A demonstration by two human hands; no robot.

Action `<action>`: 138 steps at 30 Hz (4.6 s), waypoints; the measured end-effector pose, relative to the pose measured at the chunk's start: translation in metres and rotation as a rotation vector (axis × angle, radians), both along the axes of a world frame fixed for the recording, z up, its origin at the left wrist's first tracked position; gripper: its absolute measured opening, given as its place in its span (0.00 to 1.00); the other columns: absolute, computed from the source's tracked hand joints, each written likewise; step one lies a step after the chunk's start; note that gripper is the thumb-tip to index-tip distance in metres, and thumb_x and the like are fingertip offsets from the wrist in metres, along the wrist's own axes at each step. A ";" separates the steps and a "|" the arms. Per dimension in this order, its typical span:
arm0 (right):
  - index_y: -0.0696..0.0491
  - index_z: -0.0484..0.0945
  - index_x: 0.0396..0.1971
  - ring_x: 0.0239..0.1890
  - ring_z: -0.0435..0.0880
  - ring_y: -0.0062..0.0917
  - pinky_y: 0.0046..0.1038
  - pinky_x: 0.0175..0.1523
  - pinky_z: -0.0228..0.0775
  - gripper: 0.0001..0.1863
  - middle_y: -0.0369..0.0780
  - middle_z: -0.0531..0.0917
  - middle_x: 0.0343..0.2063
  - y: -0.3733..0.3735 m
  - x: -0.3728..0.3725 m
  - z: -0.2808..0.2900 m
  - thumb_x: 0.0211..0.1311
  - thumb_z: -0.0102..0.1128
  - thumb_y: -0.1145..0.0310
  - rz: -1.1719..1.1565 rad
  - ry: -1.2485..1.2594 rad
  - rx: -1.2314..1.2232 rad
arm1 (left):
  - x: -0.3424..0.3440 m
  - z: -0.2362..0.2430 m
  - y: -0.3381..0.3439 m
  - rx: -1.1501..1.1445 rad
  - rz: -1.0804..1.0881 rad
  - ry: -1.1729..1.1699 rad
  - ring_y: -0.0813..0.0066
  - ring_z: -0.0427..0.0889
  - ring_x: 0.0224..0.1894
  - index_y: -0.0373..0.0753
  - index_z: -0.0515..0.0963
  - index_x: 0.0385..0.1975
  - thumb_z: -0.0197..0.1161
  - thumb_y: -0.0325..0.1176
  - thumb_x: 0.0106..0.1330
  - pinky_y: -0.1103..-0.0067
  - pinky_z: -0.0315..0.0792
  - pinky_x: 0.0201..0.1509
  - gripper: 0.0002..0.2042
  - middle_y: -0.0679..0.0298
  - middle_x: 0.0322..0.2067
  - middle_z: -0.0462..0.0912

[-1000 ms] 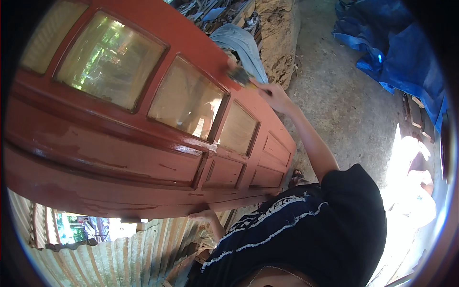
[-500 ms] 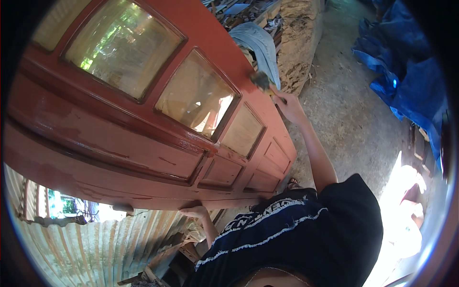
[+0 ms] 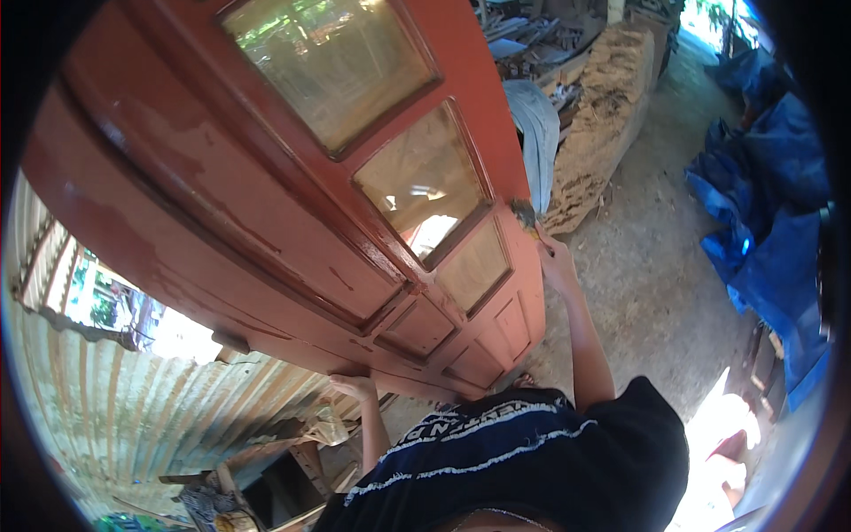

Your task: Staining a wooden door using a paint brush and a container of wood stain.

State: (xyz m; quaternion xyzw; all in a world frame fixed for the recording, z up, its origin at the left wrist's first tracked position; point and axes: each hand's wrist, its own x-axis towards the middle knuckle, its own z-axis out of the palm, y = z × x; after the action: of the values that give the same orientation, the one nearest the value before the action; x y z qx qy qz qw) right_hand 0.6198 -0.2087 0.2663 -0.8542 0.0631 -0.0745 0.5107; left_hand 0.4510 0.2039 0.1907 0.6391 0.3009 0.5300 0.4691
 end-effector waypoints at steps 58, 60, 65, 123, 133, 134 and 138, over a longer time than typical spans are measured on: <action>0.41 0.63 0.65 0.15 0.77 0.36 0.38 0.21 0.70 0.29 0.41 0.72 0.10 0.313 -0.069 0.398 0.62 0.53 0.67 -0.023 -1.052 -0.813 | -0.007 0.036 0.028 0.199 -0.698 -0.162 0.66 0.62 0.22 0.32 0.65 0.24 0.37 0.65 0.67 0.72 0.55 0.26 0.34 0.60 0.21 0.61; 0.41 0.63 0.65 0.15 0.77 0.34 0.36 0.21 0.70 0.30 0.41 0.71 0.11 0.311 -0.072 0.363 0.61 0.54 0.68 -0.033 -1.009 -0.831 | -0.004 0.035 0.029 0.200 -0.696 -0.153 0.66 0.62 0.22 0.32 0.66 0.25 0.37 0.65 0.67 0.72 0.55 0.27 0.34 0.60 0.21 0.61; 0.38 0.63 0.65 0.13 0.74 0.26 0.30 0.17 0.68 0.34 0.39 0.74 0.16 0.272 -0.124 0.241 0.56 0.56 0.70 0.212 -0.773 -0.951 | -0.017 0.020 0.045 0.207 -0.768 -0.015 0.69 0.73 0.35 0.28 0.70 0.40 0.38 0.66 0.67 0.75 0.66 0.39 0.37 0.57 0.33 0.74; 0.29 0.60 0.65 0.18 0.79 0.26 0.29 0.21 0.70 0.32 0.43 0.77 0.20 0.204 -0.005 0.309 0.61 0.52 0.67 0.798 -1.271 -1.323 | -0.010 0.030 -0.004 0.178 -0.216 0.029 0.57 0.79 0.34 0.26 0.73 0.41 0.29 0.65 0.68 0.70 0.70 0.38 0.40 0.50 0.32 0.79; 0.32 0.66 0.62 0.15 0.77 0.26 0.29 0.19 0.70 0.28 0.42 0.77 0.17 0.223 -0.008 0.357 0.61 0.53 0.67 0.476 -1.357 -1.158 | -0.006 0.026 -0.005 0.139 -0.275 -0.012 0.61 0.79 0.35 0.27 0.73 0.42 0.30 0.66 0.68 0.72 0.69 0.39 0.41 0.52 0.33 0.79; 0.33 0.66 0.62 0.14 0.76 0.24 0.28 0.18 0.69 0.27 0.41 0.76 0.16 0.226 -0.008 0.363 0.62 0.52 0.66 0.505 -1.309 -1.092 | -0.005 0.026 -0.006 0.146 -0.260 -0.012 0.61 0.79 0.35 0.27 0.73 0.42 0.30 0.66 0.68 0.72 0.69 0.39 0.41 0.52 0.33 0.79; 0.34 0.63 0.64 0.12 0.75 0.22 0.27 0.14 0.66 0.27 0.39 0.75 0.15 0.228 -0.018 0.330 0.65 0.51 0.62 0.490 -1.233 -1.018 | -0.007 0.022 -0.003 0.156 -0.235 -0.002 0.61 0.79 0.36 0.27 0.73 0.42 0.30 0.66 0.67 0.72 0.69 0.40 0.41 0.52 0.33 0.79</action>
State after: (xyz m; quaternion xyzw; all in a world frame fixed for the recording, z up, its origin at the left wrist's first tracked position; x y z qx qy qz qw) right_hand 0.6014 0.0196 0.5962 -0.7763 -0.4563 -0.4348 0.0072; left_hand 0.4438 0.2011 0.2130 0.7039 0.1816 0.4939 0.4771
